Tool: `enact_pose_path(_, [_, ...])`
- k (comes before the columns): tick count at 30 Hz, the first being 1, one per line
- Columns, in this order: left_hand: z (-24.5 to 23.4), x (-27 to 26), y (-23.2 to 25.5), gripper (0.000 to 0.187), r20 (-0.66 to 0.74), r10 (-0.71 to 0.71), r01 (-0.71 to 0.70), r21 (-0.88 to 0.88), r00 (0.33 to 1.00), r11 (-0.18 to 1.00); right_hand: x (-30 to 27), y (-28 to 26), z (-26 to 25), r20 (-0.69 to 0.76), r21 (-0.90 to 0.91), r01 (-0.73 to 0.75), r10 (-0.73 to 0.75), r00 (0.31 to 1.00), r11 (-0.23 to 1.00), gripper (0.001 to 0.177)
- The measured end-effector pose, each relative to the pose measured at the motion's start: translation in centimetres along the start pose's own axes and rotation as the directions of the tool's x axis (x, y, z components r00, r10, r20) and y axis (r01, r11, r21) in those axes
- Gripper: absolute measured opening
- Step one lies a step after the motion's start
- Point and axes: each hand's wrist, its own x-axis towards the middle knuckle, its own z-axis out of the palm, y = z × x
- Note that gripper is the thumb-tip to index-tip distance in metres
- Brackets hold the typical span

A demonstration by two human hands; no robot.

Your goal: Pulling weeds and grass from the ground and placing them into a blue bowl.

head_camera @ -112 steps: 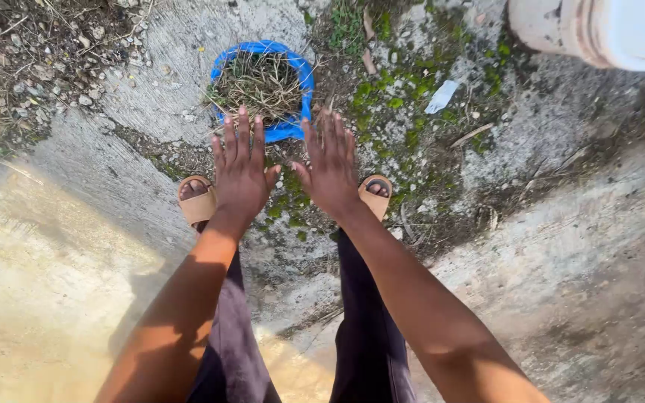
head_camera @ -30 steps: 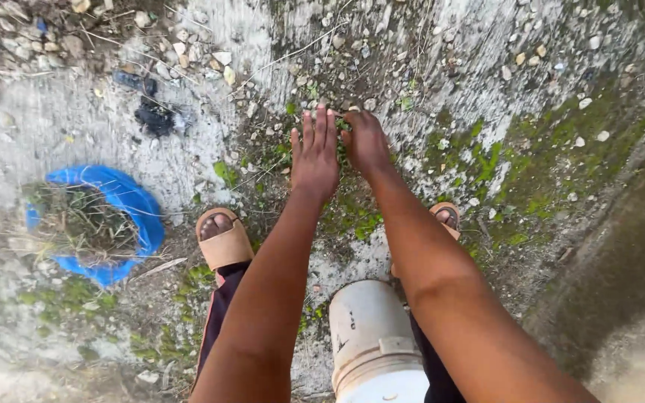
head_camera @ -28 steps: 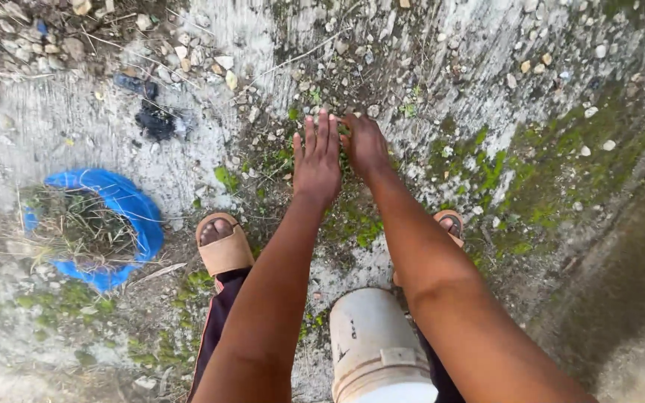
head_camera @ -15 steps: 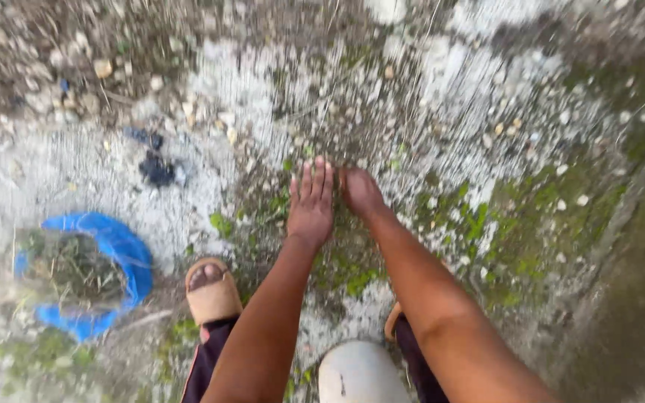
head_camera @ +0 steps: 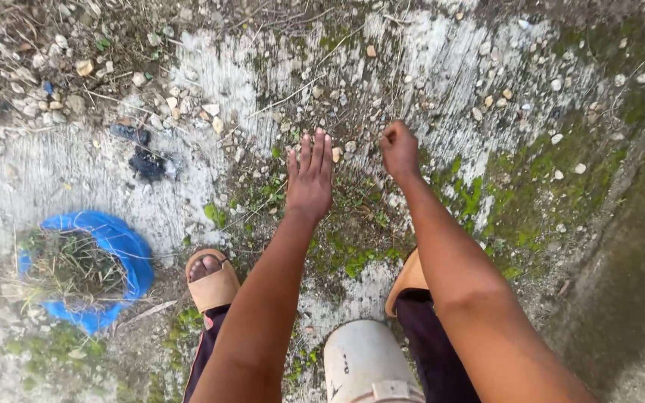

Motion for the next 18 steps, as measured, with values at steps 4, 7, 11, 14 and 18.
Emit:
enact_pose_path(4, [-3.3,0.5,1.8,0.080,0.232,-0.048,0.026,0.097,0.972,0.995,0.8,2.5,-1.5,-0.051,0.030,-0.057,0.059,0.997,0.998,0.019])
enact_pose_path(7, [-2.9,1.7,2.5,0.095,0.361,-0.049,-0.075,0.321,0.931,0.944,0.3,0.6,-2.3,0.043,-0.038,-0.221,0.223,0.974,0.974,0.019])
enact_pose_path(11, [-1.8,3.3,3.2,0.089,0.325,0.008,-0.094,0.251,0.946,0.963,-0.1,-1.9,-1.7,0.104,-0.205,-0.153,0.177,0.979,0.967,0.012])
enact_pose_path(14, [-1.2,3.9,3.8,0.087,0.283,0.034,-0.094,0.200,0.959,0.975,-0.7,-2.1,-0.6,0.112,-0.255,-0.068,0.100,0.989,0.965,0.013])
enact_pose_path(18, [1.3,4.7,4.1,0.079,0.107,0.081,-0.085,0.037,0.991,0.996,0.5,2.1,1.2,0.115,-0.336,0.077,-0.041,0.993,0.939,0.005])
